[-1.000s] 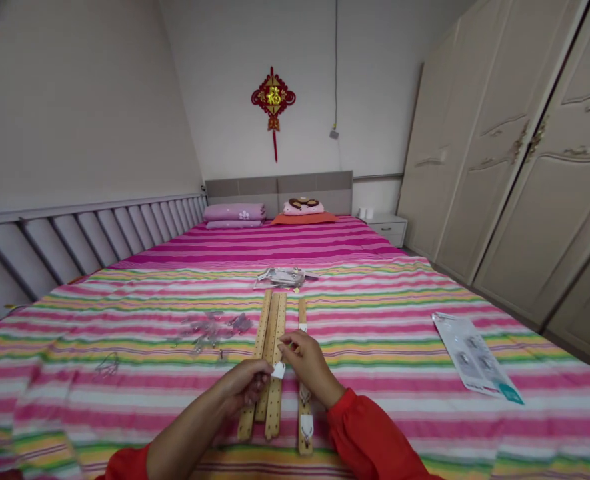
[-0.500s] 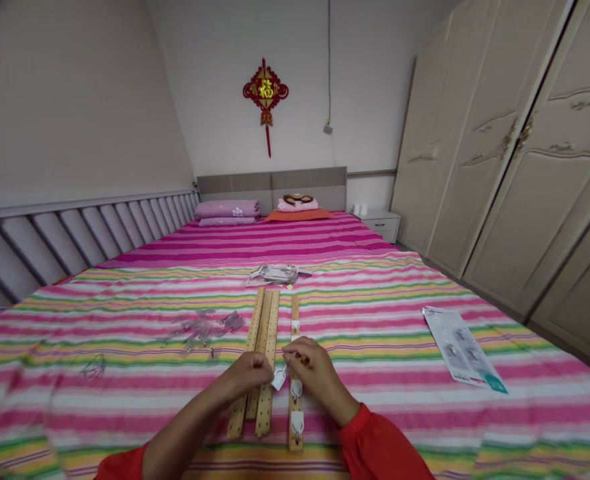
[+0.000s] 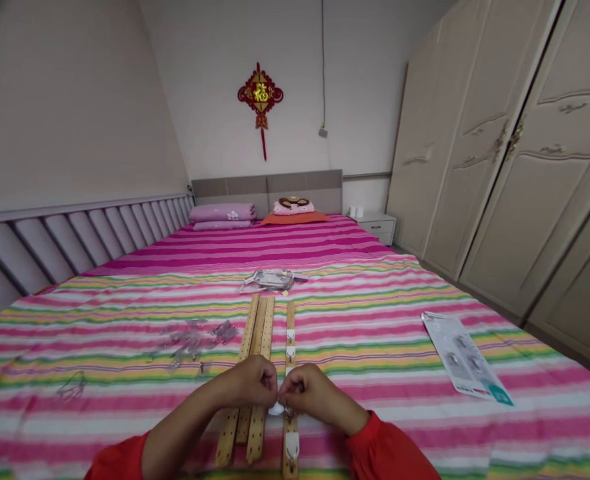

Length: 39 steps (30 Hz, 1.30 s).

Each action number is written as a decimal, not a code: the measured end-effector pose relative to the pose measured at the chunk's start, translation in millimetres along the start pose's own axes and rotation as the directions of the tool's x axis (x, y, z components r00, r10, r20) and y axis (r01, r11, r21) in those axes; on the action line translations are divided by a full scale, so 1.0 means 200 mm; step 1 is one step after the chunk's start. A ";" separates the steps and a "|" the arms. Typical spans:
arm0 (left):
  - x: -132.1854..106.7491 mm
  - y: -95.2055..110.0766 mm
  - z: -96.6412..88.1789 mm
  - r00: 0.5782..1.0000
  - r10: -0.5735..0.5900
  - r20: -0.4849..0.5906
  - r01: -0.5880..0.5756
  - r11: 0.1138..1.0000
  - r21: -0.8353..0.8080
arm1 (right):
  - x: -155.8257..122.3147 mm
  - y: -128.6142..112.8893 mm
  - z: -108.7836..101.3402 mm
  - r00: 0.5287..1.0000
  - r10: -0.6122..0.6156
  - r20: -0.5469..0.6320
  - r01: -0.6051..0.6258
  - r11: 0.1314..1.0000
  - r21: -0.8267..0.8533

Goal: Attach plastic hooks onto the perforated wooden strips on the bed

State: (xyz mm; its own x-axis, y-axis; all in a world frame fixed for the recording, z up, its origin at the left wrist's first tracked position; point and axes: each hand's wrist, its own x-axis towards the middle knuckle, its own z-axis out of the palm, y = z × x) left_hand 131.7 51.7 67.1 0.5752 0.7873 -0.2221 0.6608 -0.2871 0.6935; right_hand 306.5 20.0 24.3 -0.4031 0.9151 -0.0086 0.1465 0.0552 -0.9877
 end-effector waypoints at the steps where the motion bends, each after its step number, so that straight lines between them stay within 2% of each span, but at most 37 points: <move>1: 0.02 -0.01 0.00 1.000 0.015 -0.002 -0.015 1.000 -0.013 | 0.01 0.00 -0.01 1.000 0.021 0.000 -0.021 0.999 0.039; 4: 0.10 -0.02 -0.01 0.996 0.060 -0.070 -0.069 0.989 -0.133 | 0.05 0.02 -0.06 0.998 0.055 -0.020 -0.050 0.984 0.174; 6: 0.16 -0.03 -0.02 0.976 0.048 -0.213 -0.108 0.954 -0.278 | 0.08 0.05 -0.09 0.991 0.082 -0.103 -0.049 0.957 0.285; 8: 0.23 -0.05 -0.02 0.933 -0.033 -0.359 -0.135 0.891 -0.434 | 0.13 0.08 -0.13 0.961 0.144 -0.235 -0.033 0.906 0.423; 9: 0.26 -0.07 -0.01 0.914 -0.092 -0.395 -0.135 0.849 -0.511 | 0.16 0.10 -0.15 0.937 0.184 -0.297 -0.014 0.868 0.496; 12: 0.37 -0.13 0.02 0.896 -0.237 -0.375 -0.105 0.708 -0.699 | 0.27 0.13 -0.18 0.884 0.266 -0.384 0.049 0.766 0.642; 14: 0.44 -0.16 0.05 0.898 -0.246 -0.365 -0.129 0.646 -0.753 | 0.35 0.14 -0.19 0.876 0.268 -0.401 0.076 0.743 0.665; 16: 0.51 -0.17 0.06 0.898 -0.222 -0.381 -0.168 0.628 -0.760 | 0.42 0.15 -0.20 0.871 0.268 -0.411 0.086 0.742 0.665; 23: 0.66 -0.16 0.01 0.898 -0.166 -0.407 -0.168 0.725 -0.668 | 0.62 0.22 -0.25 0.817 0.264 -0.512 0.109 0.802 0.587; 28: 0.75 -0.22 0.03 0.902 -0.157 -0.402 -0.142 0.772 -0.620 | 0.68 0.29 -0.27 0.775 0.203 -0.599 0.148 0.863 0.483; 39: 0.82 -0.27 0.03 0.884 -0.185 -0.428 -0.041 0.884 -0.466 | 0.76 0.36 -0.26 0.762 0.155 -0.628 0.145 0.905 0.400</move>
State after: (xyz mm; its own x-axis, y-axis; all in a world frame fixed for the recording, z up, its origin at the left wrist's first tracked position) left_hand 192.8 192.6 -10.4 0.1799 0.9832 -0.0310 0.3357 -0.0318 0.9414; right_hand 302.2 184.0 -39.3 0.2829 0.9572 -0.0618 -0.2867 0.0229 -0.9578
